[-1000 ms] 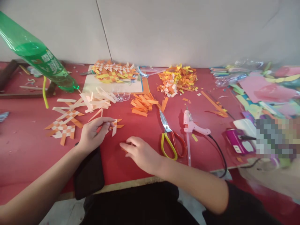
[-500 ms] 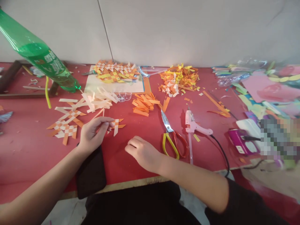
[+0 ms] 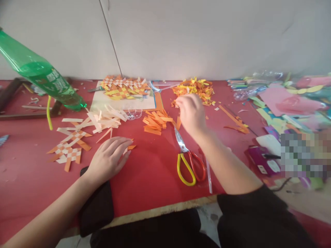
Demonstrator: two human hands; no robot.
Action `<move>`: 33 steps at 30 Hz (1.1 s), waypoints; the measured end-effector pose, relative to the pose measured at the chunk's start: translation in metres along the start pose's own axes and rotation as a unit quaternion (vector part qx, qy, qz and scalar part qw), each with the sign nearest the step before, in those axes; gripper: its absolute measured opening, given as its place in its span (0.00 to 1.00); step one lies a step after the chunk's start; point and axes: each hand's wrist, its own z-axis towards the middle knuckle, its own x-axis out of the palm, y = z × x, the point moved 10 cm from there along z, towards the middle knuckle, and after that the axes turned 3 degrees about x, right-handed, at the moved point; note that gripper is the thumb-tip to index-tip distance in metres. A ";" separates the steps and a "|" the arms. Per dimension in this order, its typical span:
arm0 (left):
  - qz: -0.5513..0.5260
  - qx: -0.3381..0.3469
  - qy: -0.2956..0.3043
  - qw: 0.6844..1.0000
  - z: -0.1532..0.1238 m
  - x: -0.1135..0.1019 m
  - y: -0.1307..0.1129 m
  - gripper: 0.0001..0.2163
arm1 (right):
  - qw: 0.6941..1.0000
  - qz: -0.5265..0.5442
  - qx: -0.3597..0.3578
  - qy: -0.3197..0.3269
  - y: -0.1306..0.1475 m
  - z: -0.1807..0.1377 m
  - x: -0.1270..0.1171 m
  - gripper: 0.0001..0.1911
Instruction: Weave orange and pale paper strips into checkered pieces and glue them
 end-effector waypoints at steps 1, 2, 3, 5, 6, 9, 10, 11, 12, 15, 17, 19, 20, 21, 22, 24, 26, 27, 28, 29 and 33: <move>0.020 0.003 0.003 1.000 -0.001 0.002 -0.002 0.13 | 0.998 -0.054 0.012 -0.023 -0.024 0.015 -0.006 0.08; 0.038 0.002 0.001 0.999 -0.002 0.002 -0.002 0.12 | 0.995 -0.096 0.027 -0.021 -0.047 0.027 -0.006 0.09; 0.052 0.001 0.001 0.999 -0.002 0.003 -0.002 0.12 | 0.991 -0.130 0.041 -0.006 -0.069 0.037 -0.003 0.09; 0.073 -0.005 0.000 0.997 -0.004 0.004 0.000 0.11 | 0.985 -0.162 0.053 0.035 -0.101 0.052 0.007 0.11; 0.080 -0.007 0.000 0.997 -0.005 0.005 0.001 0.10 | 0.983 -0.165 0.054 0.051 -0.112 0.057 0.012 0.12; 0.084 -0.007 0.005 0.996 -0.006 0.008 0.002 0.09 | 0.983 -0.159 0.041 0.077 -0.117 0.066 0.024 0.16; 0.082 -0.004 0.008 0.997 -0.006 0.009 0.002 0.09 | 0.984 -0.156 0.034 0.077 -0.111 0.067 0.028 0.17; 0.078 0.001 0.012 0.997 -0.006 0.010 0.001 0.09 | 0.985 -0.153 0.026 0.073 -0.101 0.068 0.031 0.17; 0.074 0.007 0.015 0.997 -0.006 0.011 -0.001 0.08 | 0.986 -0.149 0.016 0.069 -0.086 0.069 0.035 0.15; 0.060 0.020 0.026 0.998 -0.006 0.012 -0.005 0.09 | 0.989 -0.123 -0.031 0.081 -0.025 0.064 0.057 0.10; 0.052 0.018 0.032 0.998 -0.005 0.011 -0.006 0.09 | 0.981 -0.072 -0.099 0.152 0.027 0.052 0.087 0.08; 0.047 0.007 0.035 0.998 -0.005 0.011 -0.004 0.09 | 0.966 -0.047 -0.145 0.210 0.070 0.037 0.115 0.07; 0.046 -0.004 0.034 0.998 -0.004 0.010 -0.001 0.09 | 0.958 -0.040 -0.160 0.235 0.085 0.030 0.127 0.05; 0.046 -0.018 0.031 0.998 -0.005 0.008 0.002 0.09 | 0.952 -0.037 -0.168 0.251 0.096 0.024 0.138 0.04; 0.048 -0.035 0.026 0.998 -0.005 0.007 0.007 0.09 | 0.948 -0.036 -0.173 0.265 0.103 0.020 0.148 0.03; 0.051 -0.076 0.016 0.996 -0.007 0.003 0.017 0.10 | 0.943 -0.038 -0.174 0.280 0.109 0.016 0.161 0.05; 0.051 -0.116 0.006 0.992 -0.010 -0.002 0.028 0.11 | 0.943 -0.042 -0.171 0.282 0.108 0.017 0.166 0.08; 0.048 -0.134 0.001 0.990 -0.012 -0.004 0.034 0.11 | 0.944 -0.044 -0.170 0.278 0.106 0.019 0.165 0.10; 0.043 -0.151 -0.005 0.988 -0.013 -0.006 0.038 0.12 | 0.947 -0.046 -0.169 0.270 0.106 0.022 0.161 0.10; 0.034 -0.166 -0.010 0.986 -0.014 -0.008 0.043 0.12 | 0.950 -0.049 -0.168 0.259 0.105 0.024 0.154 0.11; -0.024 -0.206 -0.024 0.978 -0.016 -0.014 0.050 0.12 | 0.964 -0.058 -0.161 0.204 0.111 0.022 0.107 0.12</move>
